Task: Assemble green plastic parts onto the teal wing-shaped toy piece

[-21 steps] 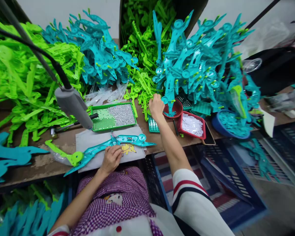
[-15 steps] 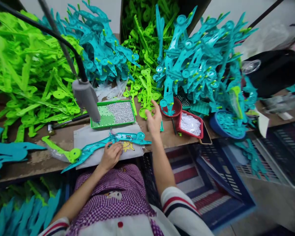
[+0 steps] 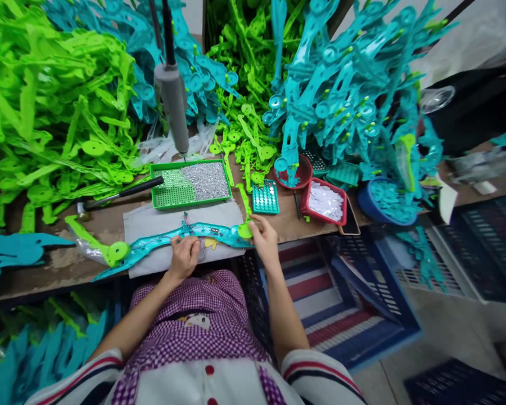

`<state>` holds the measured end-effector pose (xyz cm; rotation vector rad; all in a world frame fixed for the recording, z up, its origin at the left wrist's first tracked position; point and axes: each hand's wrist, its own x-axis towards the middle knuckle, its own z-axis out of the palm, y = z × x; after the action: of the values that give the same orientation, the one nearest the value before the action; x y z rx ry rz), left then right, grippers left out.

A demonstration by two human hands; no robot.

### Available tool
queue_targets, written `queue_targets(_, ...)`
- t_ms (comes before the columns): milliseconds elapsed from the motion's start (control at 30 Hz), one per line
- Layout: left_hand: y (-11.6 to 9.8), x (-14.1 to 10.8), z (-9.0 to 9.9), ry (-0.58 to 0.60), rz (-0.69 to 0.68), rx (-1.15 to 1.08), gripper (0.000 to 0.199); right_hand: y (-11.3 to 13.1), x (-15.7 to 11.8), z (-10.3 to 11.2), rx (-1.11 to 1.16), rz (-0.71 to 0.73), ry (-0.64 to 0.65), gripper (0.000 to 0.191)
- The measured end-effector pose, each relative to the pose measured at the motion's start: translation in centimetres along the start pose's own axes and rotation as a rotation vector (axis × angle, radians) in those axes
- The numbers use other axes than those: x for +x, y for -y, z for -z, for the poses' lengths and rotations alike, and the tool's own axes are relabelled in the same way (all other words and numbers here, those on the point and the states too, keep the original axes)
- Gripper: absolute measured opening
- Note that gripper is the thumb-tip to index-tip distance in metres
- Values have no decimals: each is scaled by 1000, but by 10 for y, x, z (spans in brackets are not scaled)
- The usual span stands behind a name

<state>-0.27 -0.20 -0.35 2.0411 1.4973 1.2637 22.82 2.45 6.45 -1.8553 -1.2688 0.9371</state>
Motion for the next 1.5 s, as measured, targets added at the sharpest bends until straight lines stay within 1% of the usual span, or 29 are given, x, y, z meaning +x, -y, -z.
queue_targets(67,0,0,4,-92,46,-98,26,-7,-3,-4,-252,4,-10,38)
queue_targets(133,-2,2,12,-227,117,-238,23,-6,-2,-8,-478,4,6,37)
queue_targets(167,-3,3,17,-298,141,-304,20,-3,-1,-10,-555,-6,26,37)
queue_targets(233,-6,6,26,-405,156,-382,16,1,3,-9,-632,-27,78,38)
queue_targets(267,-7,7,30,-429,158,-389,15,3,4,-8,-643,-36,107,38)
queue_targets(333,-9,7,35,-424,176,-370,17,4,8,-5,-635,-50,148,37)
queue_targets(433,-10,6,36,-317,220,-308,19,1,11,0,-591,-49,147,33)
queue_targets(467,-12,8,33,-261,217,-274,20,0,12,1,-578,-44,142,32)
queue_targets(533,-16,17,24,-126,166,-187,22,-2,13,3,-561,-33,149,29)
queue_targets(633,-28,44,0,93,57,-61,26,-1,16,4,-573,-28,176,25)
queue_targets(667,-33,55,-10,154,49,-27,26,-1,17,3,-583,-27,184,25)
queue_targets(767,-44,80,-38,273,78,67,24,1,21,-1,-622,-30,214,25)
queue_targets(833,-46,86,-49,333,107,114,23,1,22,-3,-632,-30,242,24)
queue_targets(867,-45,86,-51,357,127,129,22,0,20,-2,-629,-29,265,25)
queue_targets(933,-42,85,-48,388,157,137,22,-3,14,2,-598,-6,291,27)
queue_targets(967,-42,84,-44,398,153,130,22,-3,11,5,-567,18,265,30)
queue_targets(1000,-42,84,-39,407,130,115,22,-2,7,8,-517,59,205,33)
queue_targets(1033,-44,87,-33,418,91,93,22,1,5,11,-447,118,118,36)
queue_targets(1067,-47,91,-26,434,44,64,22,5,3,12,-360,192,25,40)
queue_targets(1100,-51,96,-19,453,-3,25,22,10,3,11,-264,268,-43,44)
queue_targets(1133,-56,104,-13,475,-40,-21,21,16,4,10,-167,334,-55,46)
queue_targets(1167,-61,111,-7,493,-62,-72,21,22,6,9,-73,377,-12,46)
queue_targets(1200,-65,119,-1,497,-69,-118,21,27,8,7,13,382,64,44)
queue_targets(1233,-68,126,5,489,-63,-148,21,30,10,7,91,353,145,44)
queue_targets(1267,-69,131,10,472,-48,-161,22,31,11,8,163,302,208,45)
queue_targets(1300,-68,133,14,454,-29,-160,22,30,12,10,228,245,243,47)
queue_targets(1367,-62,132,20,449,2,-135,23,22,12,17,306,167,248,48)
queue_targets(1400,-57,129,20,470,11,-122,23,16,13,21,309,157,238,48)
queue_targets(1500,-46,115,13,590,28,-51,22,-4,21,24,186,177,148,45)
